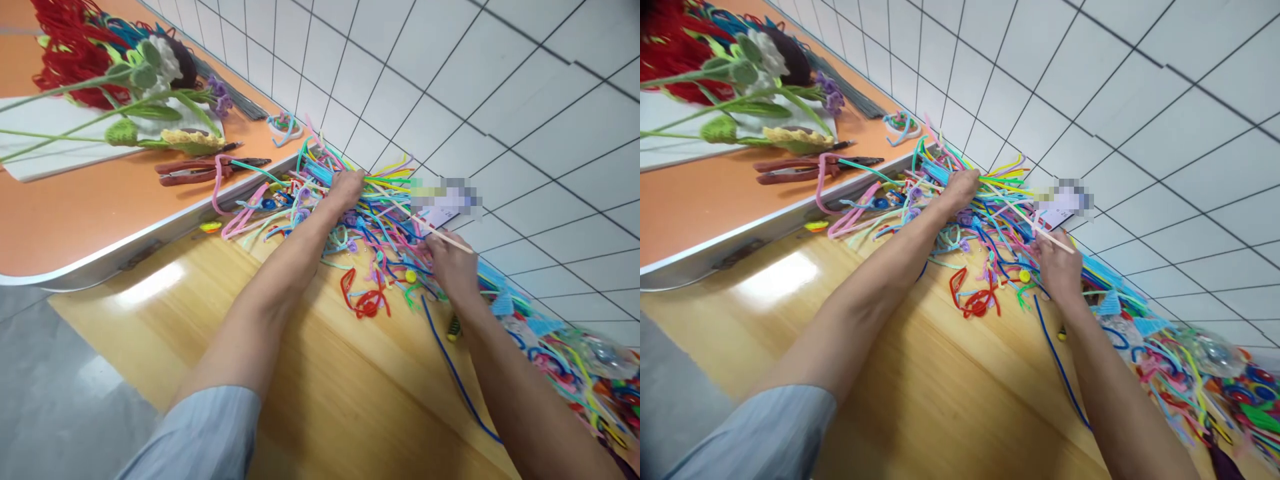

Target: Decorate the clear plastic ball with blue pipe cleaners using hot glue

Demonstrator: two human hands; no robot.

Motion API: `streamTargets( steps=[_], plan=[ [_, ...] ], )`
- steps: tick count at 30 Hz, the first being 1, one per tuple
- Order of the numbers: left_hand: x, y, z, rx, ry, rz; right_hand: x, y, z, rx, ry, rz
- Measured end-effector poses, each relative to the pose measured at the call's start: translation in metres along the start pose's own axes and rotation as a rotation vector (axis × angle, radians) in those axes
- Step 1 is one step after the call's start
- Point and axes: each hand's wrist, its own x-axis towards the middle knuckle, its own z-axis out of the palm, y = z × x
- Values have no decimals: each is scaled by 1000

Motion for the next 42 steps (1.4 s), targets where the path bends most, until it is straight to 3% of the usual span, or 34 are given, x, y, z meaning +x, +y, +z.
streamTargets(
  steps=[8,14,18,22,26,29,31,33,36,39,42],
  plan=[
    [2,-2,3,50,-28,-14,-126,28,-109,-80,88,230],
    [-4,4,-9,93,-60,-18,-228,78,-157,-52,112,388],
    [-10,5,-27,49,-94,-19,-283,100,-171,70,125,438],
    [-13,15,-57,-86,-206,-102,-314,112,-174,137,134,469],
    [-17,47,-93,-46,-100,-100,-321,120,-167,180,93,485],
    [-30,86,-109,-1,10,-52,-317,125,-156,260,31,459],
    [-53,120,-107,-44,36,79,-313,128,-150,319,7,443],
    [-93,158,-94,-137,-72,274,-312,129,-144,367,9,440],
    [-180,210,-57,-131,-313,528,-313,126,-139,449,32,441],
    [-268,246,-12,-47,-504,805,-315,118,-135,558,33,418],
    [-320,263,24,67,-670,971,-318,111,-134,656,30,393]
  ],
)
